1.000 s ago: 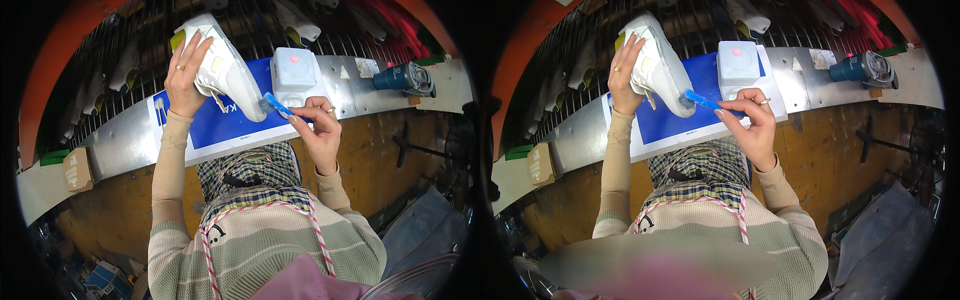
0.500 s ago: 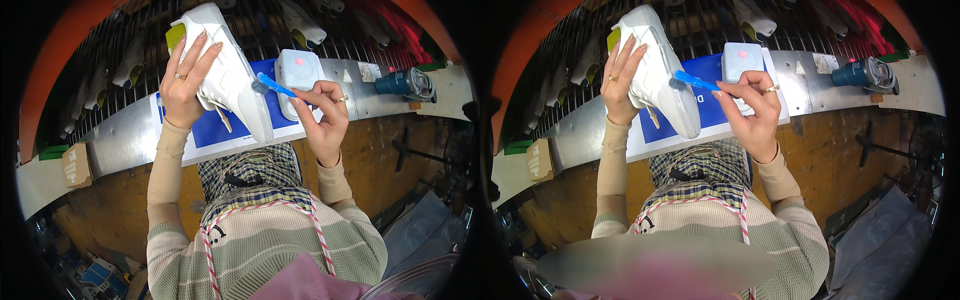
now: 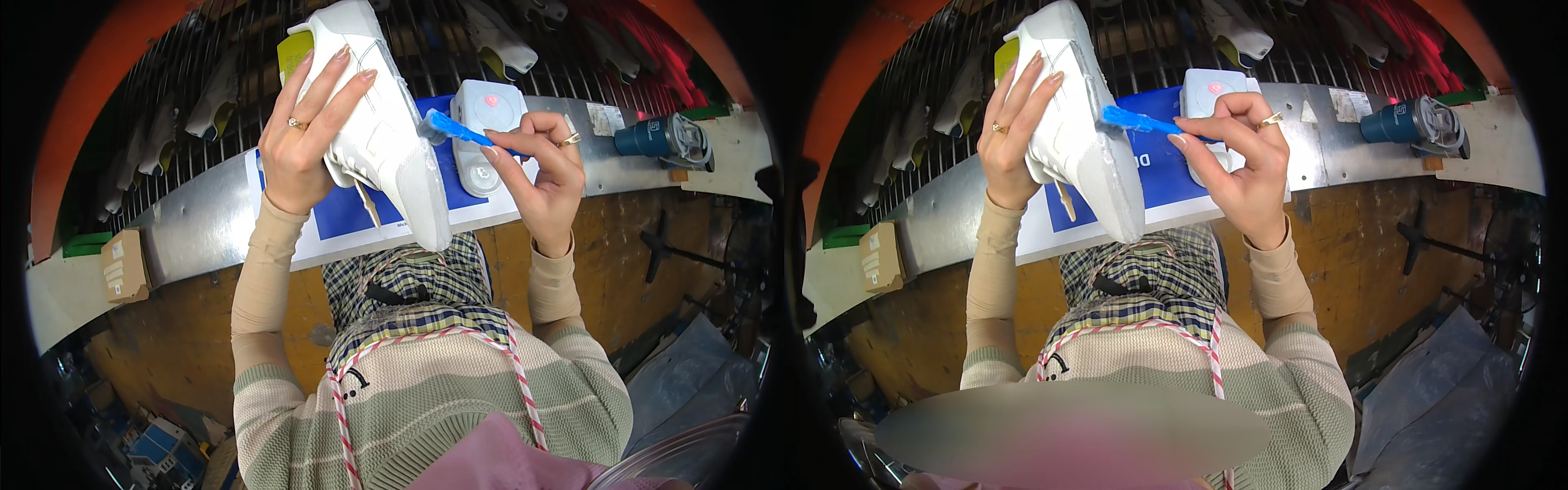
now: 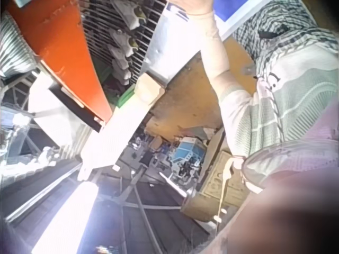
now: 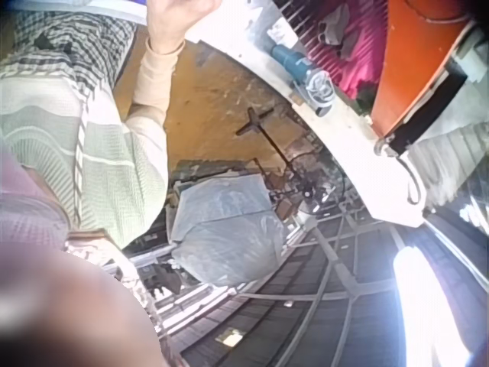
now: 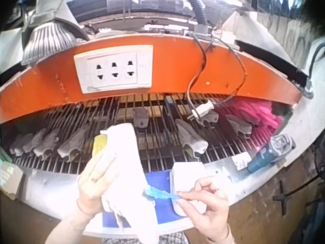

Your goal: The person holds a white sneaker and scrubs its upper and sole with a blue brush, repeatedly dipping the brush into a small container of liquid. The person rotates the shoe to access different areas and continues scrubbing throughout the clip.

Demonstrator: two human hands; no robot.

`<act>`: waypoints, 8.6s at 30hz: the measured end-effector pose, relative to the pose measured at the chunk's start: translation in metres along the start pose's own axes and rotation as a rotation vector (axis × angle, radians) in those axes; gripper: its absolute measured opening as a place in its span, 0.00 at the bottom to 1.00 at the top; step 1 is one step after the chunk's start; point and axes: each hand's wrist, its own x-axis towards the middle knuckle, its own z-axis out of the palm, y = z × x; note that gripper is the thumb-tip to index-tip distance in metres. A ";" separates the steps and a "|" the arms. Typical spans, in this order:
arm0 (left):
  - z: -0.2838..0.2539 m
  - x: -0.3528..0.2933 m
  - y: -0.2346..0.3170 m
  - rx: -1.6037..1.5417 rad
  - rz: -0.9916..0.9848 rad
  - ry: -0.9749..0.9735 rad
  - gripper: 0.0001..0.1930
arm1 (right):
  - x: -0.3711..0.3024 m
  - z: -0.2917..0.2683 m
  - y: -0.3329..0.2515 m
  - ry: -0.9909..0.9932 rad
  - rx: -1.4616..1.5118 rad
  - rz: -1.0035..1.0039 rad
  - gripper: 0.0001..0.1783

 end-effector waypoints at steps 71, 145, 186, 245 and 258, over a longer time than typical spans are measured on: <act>-0.031 -0.022 0.001 -0.539 -0.435 -0.710 0.39 | 0.003 -0.017 -0.008 -0.037 0.018 -0.171 0.17; -0.029 -0.069 0.062 -1.352 -1.076 -0.247 0.46 | 0.026 0.019 0.007 0.190 -0.001 -0.095 0.12; -0.019 -0.027 0.078 -1.448 -1.292 0.050 0.31 | -0.024 0.023 -0.001 0.089 0.357 0.272 0.08; -0.047 -0.028 0.088 -1.477 -1.348 0.028 0.32 | 0.051 -0.001 0.001 0.069 -0.120 -0.344 0.14; -0.050 -0.023 0.076 -1.506 -1.351 0.106 0.29 | 0.017 -0.020 -0.017 -0.173 0.183 0.007 0.13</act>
